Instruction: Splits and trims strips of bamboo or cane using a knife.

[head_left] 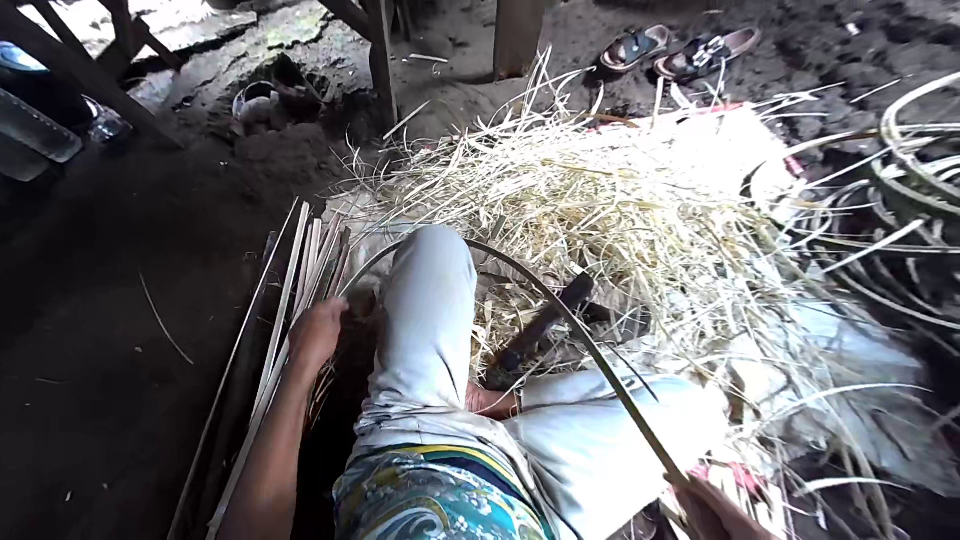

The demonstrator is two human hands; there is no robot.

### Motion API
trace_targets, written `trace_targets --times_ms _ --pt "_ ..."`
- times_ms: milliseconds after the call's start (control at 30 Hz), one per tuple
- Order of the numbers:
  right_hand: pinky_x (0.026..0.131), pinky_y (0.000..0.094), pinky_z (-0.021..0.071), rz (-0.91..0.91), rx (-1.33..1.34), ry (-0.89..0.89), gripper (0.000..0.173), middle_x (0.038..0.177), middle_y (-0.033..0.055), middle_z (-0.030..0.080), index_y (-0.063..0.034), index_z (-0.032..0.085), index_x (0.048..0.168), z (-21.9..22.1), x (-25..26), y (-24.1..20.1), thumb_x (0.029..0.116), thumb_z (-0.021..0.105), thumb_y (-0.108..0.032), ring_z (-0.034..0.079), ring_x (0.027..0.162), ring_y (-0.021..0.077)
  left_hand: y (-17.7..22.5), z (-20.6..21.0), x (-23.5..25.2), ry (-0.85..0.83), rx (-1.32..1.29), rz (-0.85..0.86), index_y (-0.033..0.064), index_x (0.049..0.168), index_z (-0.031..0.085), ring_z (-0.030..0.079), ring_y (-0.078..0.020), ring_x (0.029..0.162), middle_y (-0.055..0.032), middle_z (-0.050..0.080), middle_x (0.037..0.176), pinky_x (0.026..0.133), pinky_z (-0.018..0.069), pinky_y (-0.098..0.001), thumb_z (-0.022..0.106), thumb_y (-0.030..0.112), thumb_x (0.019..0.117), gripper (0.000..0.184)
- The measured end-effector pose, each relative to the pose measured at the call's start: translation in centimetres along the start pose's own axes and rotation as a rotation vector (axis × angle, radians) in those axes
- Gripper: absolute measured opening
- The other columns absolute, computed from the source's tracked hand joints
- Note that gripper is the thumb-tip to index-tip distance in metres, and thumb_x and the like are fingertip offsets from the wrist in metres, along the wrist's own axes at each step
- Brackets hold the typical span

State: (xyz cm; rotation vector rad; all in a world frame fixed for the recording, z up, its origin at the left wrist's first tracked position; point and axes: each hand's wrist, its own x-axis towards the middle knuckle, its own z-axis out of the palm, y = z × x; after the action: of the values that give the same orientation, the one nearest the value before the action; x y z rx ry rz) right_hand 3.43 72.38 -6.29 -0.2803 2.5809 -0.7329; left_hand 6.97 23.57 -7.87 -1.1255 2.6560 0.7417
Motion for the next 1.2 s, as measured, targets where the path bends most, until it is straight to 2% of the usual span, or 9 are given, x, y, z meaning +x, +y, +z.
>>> trace_targets --times_ms 67,167,267,433,533,600,700,900,1200 --pt "0.069 0.0535 0.0517 -0.047 0.012 0.056 0.032 0.084 0.0224 0.067 0.0085 0.065 0.124 1.7 3.0 -1.8 0.1055 0.046 -0.009 0.064 0.071 0.0335 -2.6 -0.8 -2.6 -0.019 -0.069 -0.069 0.0025 0.129 0.066 0.063 -0.0468 0.11 -0.0282 0.067 0.117 0.097 0.044 -0.0677 0.033 0.03 0.1134 0.046" --pt "0.066 0.0553 0.0496 -0.091 0.001 0.127 0.027 0.078 0.0208 0.065 0.0067 0.068 0.118 3.8 7.7 -4.9 0.1066 0.049 -0.009 0.062 0.067 0.0337 -7.2 -2.2 -7.5 -0.042 -0.165 -0.145 0.0027 0.129 0.065 0.06 -0.0311 0.085 -0.0199 0.066 0.099 0.083 0.0473 -0.053 0.032 0.028 0.1134 0.044" --pt "0.076 0.06 0.0493 -0.09 -0.072 0.074 0.03 0.087 0.0257 0.067 0.0068 0.066 0.121 4.6 11.6 -8.4 0.1093 0.045 -0.011 0.065 0.078 0.0407 -12.0 -2.8 -12.0 -0.04 -0.31 -0.188 0.0049 0.126 0.068 0.041 -0.0095 0.058 -0.0013 0.052 0.073 0.058 0.0391 -0.0301 0.034 0.026 0.1125 0.042" --pt "0.091 0.0597 0.0494 -0.013 -0.171 0.018 0.035 0.105 0.0295 0.069 0.0021 0.063 0.131 6.4 16.5 -13.5 0.1116 0.04 -0.017 0.068 0.101 0.0456 -15.8 -1.7 -14.7 -0.029 -0.623 -0.267 0.004 0.127 0.064 0.033 0.0016 0.049 0.01 0.041 0.066 0.046 0.03 -0.016 0.032 0.022 0.1113 0.04" --pt "0.092 0.0596 0.0495 -0.034 -0.152 0.049 0.035 0.106 0.0292 0.07 0.0026 0.064 0.128 8.0 19.1 -14.4 0.1115 0.041 -0.017 0.068 0.103 0.0447 -12.4 1.4 -11.7 0.112 -1.052 -0.322 0.0015 0.127 0.06 0.028 0.0037 0.043 0.0134 0.036 0.059 0.04 0.0266 -0.0122 0.031 0.019 0.1119 0.037" --pt "0.09 0.0609 0.0498 -0.077 -0.114 0.101 0.035 0.105 0.0294 0.07 0.004 0.065 0.127 8.8 19.8 -15.0 0.111 0.041 -0.016 0.068 0.1 0.046 -7.3 3.8 -7.7 0.259 -1.34 -0.393 0.0035 0.119 0.06 0.027 0.0036 0.04 0.0134 0.033 0.054 0.039 0.0255 -0.0123 0.035 0.019 0.1121 0.03" --pt "0.085 0.0618 0.0512 -0.128 -0.053 0.263 0.033 0.1 0.0295 0.07 0.0056 0.064 0.126 8.9 19.9 -16.5 0.11 0.042 -0.013 0.069 0.094 0.0469 0.1 6.3 -1.7 0.42 -1.642 -0.353 0.0032 0.12 0.058 0.029 0.0016 0.041 0.0115 0.032 0.055 0.04 0.0279 -0.0138 0.035 0.022 0.1127 0.031" --pt "0.08 0.062 0.0516 -0.099 0.082 0.622 0.032 0.097 0.031 0.069 0.0087 0.064 0.125 6.0 20.2 -17.4 0.1086 0.043 -0.009 0.069 0.088 0.0479 9.3 7.5 1.0 0.374 -1.773 -0.106 0.0013 0.127 0.055 0.034 0.0006 0.043 0.0103 0.035 0.057 0.043 0.0325 -0.0137 0.027 0.024 0.1138 0.038" --pt "0.088 0.0601 0.0523 -0.16 0.127 0.733 0.031 0.109 0.0331 0.069 0.013 0.063 0.128 6.3 19.1 -16.8 0.1058 0.046 -0.002 0.07 0.097 0.0477 11.3 8.6 1.2 0.347 -1.838 -0.106 0.0034 0.122 0.055 0.033 0.0006 0.04 0.0099 0.034 0.054 0.04 0.0305 -0.0133 0.029 0.024 0.1136 0.034"
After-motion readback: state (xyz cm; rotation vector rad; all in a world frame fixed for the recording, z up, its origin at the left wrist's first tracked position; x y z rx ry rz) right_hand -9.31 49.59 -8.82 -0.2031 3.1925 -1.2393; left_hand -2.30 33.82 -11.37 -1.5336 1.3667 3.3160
